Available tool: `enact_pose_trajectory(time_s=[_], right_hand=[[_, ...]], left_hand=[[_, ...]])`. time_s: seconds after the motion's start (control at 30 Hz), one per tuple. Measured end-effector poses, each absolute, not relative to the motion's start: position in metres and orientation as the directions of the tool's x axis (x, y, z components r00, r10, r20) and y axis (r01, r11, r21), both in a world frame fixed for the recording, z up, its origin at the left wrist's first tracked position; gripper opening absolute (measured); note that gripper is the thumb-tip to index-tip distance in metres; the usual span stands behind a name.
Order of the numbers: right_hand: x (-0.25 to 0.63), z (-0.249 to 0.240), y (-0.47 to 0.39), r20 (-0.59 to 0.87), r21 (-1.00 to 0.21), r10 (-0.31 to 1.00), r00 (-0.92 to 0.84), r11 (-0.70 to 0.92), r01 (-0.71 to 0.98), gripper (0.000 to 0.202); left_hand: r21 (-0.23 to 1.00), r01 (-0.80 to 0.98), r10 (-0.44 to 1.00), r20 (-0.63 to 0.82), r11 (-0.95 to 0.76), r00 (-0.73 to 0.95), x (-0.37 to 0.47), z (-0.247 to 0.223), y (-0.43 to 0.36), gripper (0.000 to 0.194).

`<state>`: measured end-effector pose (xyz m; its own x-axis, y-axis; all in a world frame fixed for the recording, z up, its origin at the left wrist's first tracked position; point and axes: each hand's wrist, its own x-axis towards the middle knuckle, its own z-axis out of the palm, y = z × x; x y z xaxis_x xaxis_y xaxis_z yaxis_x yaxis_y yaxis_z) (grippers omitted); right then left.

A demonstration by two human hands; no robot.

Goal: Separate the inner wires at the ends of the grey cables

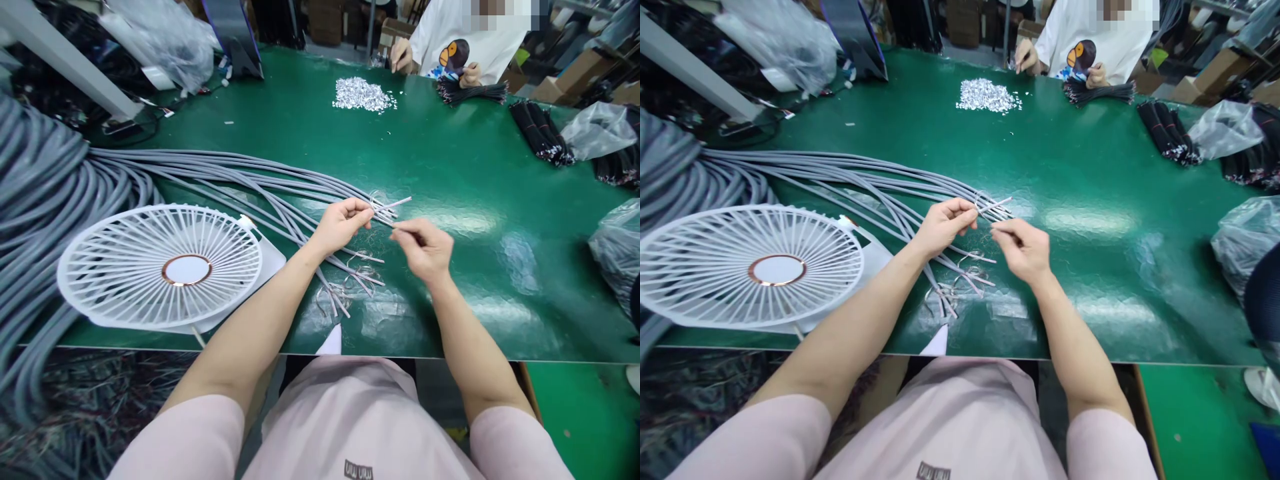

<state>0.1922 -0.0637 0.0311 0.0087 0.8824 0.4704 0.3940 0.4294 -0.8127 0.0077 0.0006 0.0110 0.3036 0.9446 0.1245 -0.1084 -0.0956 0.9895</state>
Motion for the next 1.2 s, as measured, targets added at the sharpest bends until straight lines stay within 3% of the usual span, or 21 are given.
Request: enact_pose_trajectory(time_s=[0.07, 0.17, 0.27, 0.37, 0.5, 0.63, 0.8, 0.93, 1.07, 1.2], right_hand=[[0.208, 0.04, -0.061, 0.481, -0.822, 0.866, 0.135, 0.392, 0.414, 0.014], [0.229, 0.053, -0.057, 0.515, -0.777, 0.836, 0.187, 0.363, 0.515, 0.03], [0.234, 0.062, -0.061, 0.612, -0.677, 0.774, 0.162, 0.408, 0.612, 0.036], [0.227, 0.066, -0.071, 0.672, -0.605, 0.733, 0.106, 0.46, 0.65, 0.023], [0.217, 0.067, -0.081, 0.625, -0.581, 0.78, -0.043, 0.501, 0.642, 0.023], [0.214, 0.062, -0.079, 0.567, -0.552, 0.809, -0.157, 0.515, 0.656, 0.025], [0.213, 0.055, -0.074, 0.577, -0.484, 0.798, -0.176, 0.507, 0.713, 0.024], [0.213, 0.059, -0.075, 0.573, -0.545, 0.805, -0.154, 0.515, 0.662, 0.021], [0.208, 0.056, -0.076, 0.418, -0.622, 0.875, -0.244, 0.472, 0.625, 0.04], [0.202, 0.044, -0.072, 0.385, -0.56, 0.886, -0.257, 0.446, 0.698, 0.015]], left_hand=[[0.99, -0.102, 0.928, 0.124, -0.093, 0.352, 0.004, 0.013, 0.001, 0.038], [0.987, -0.097, 0.896, 0.156, -0.128, 0.415, 0.002, 0.016, 0.0, 0.035], [0.959, -0.039, 0.87, 0.273, -0.282, 0.41, 0.005, 0.02, -0.006, 0.029], [0.848, 0.15, 0.818, 0.42, -0.508, 0.393, 0.007, 0.024, -0.014, 0.019], [0.685, 0.327, 0.751, 0.519, -0.651, 0.408, 0.006, 0.027, -0.019, 0.016], [0.645, 0.371, 0.741, 0.528, -0.668, 0.415, 0.006, 0.026, -0.019, 0.022], [0.65, 0.372, 0.745, 0.526, -0.663, 0.409, 0.006, 0.026, -0.019, 0.022], [0.691, 0.333, 0.759, 0.51, -0.641, 0.404, 0.007, 0.023, -0.018, 0.021], [0.722, 0.287, 0.761, 0.5, -0.63, 0.412, 0.008, 0.022, -0.017, 0.02], [0.706, 0.297, 0.746, 0.49, -0.644, 0.452, 0.008, 0.022, -0.015, 0.013]])
